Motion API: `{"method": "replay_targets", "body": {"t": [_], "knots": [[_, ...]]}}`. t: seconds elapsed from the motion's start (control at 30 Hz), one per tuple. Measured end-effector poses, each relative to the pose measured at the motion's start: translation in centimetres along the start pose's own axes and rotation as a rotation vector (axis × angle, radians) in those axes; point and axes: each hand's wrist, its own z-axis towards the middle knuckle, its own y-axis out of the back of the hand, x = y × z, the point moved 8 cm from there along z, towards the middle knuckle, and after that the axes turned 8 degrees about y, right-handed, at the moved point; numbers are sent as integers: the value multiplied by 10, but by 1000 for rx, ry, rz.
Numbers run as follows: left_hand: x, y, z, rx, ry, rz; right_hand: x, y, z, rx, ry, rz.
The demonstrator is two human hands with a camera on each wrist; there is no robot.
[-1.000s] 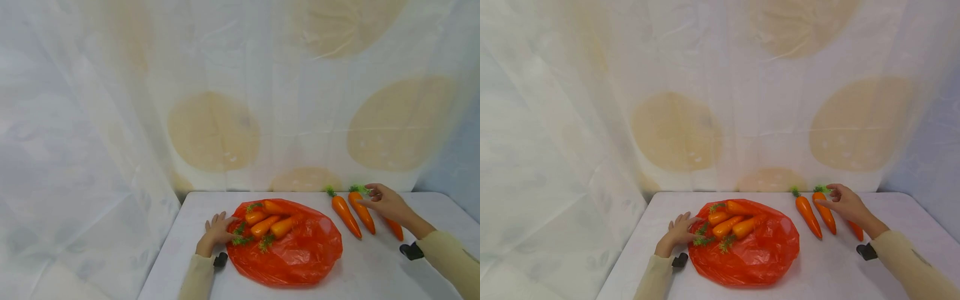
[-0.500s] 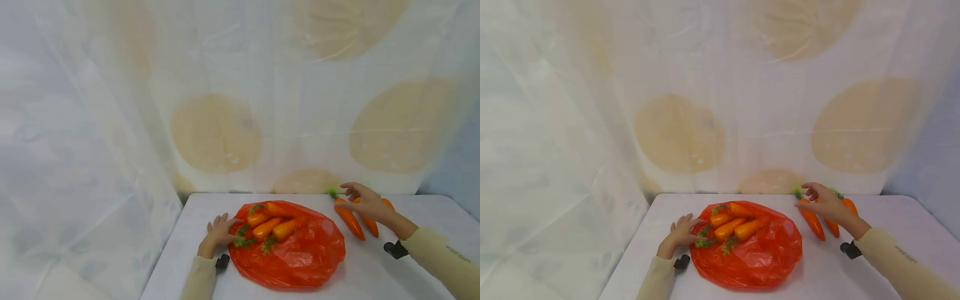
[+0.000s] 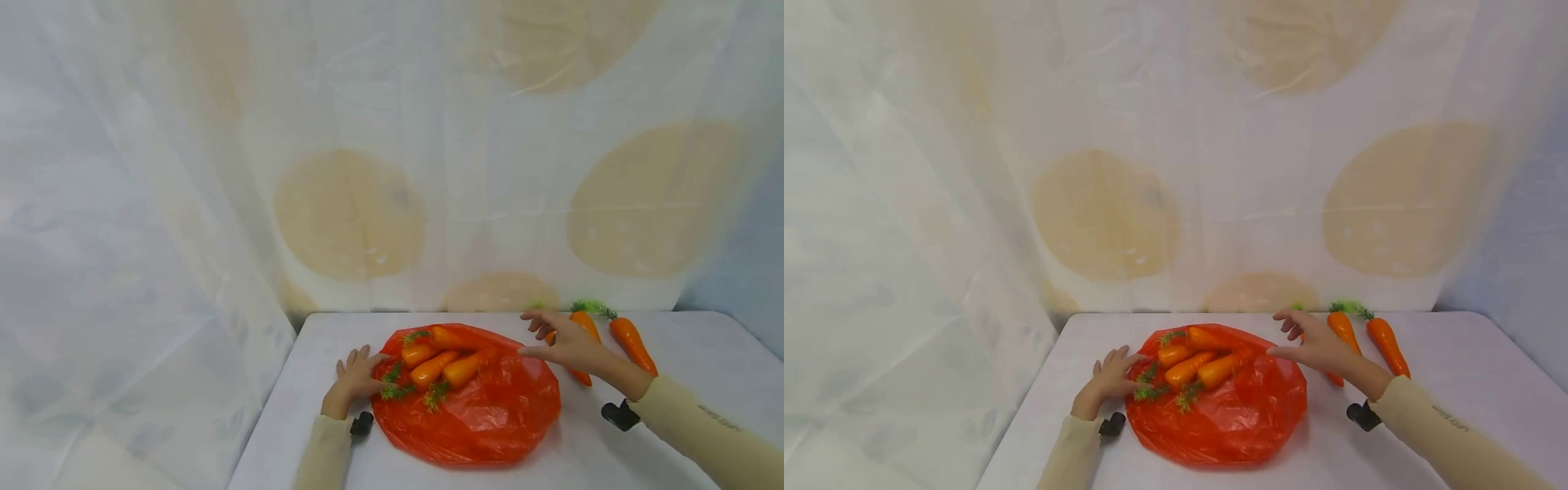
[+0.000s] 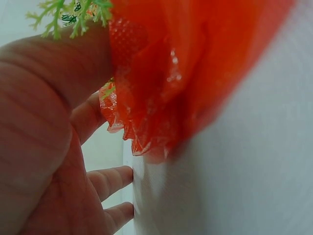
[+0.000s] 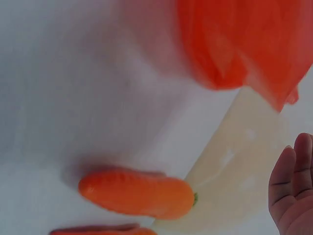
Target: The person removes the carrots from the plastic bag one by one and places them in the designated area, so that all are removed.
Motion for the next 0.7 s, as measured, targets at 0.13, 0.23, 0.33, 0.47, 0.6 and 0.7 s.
{"method": "replay_targets", "body": {"t": [0.13,0.23,0.33,0.47,0.6,0.7], "knots": [[-1,-4,1,6,-6,-5,5,-8,-1,7,42,43],[-3,-5,3,9,-10,-8,11,-15,-2,20,73,68],[-4,-6,4,12,-12,-9,16,-21,-1,42,76,84],[-5,-6,6,10,-14,1,21,-29,1,79,52,101],[-5,-5,6,6,-17,10,24,-37,4,101,37,120],[-5,-5,5,9,-18,10,27,-45,6,111,36,122]]}}
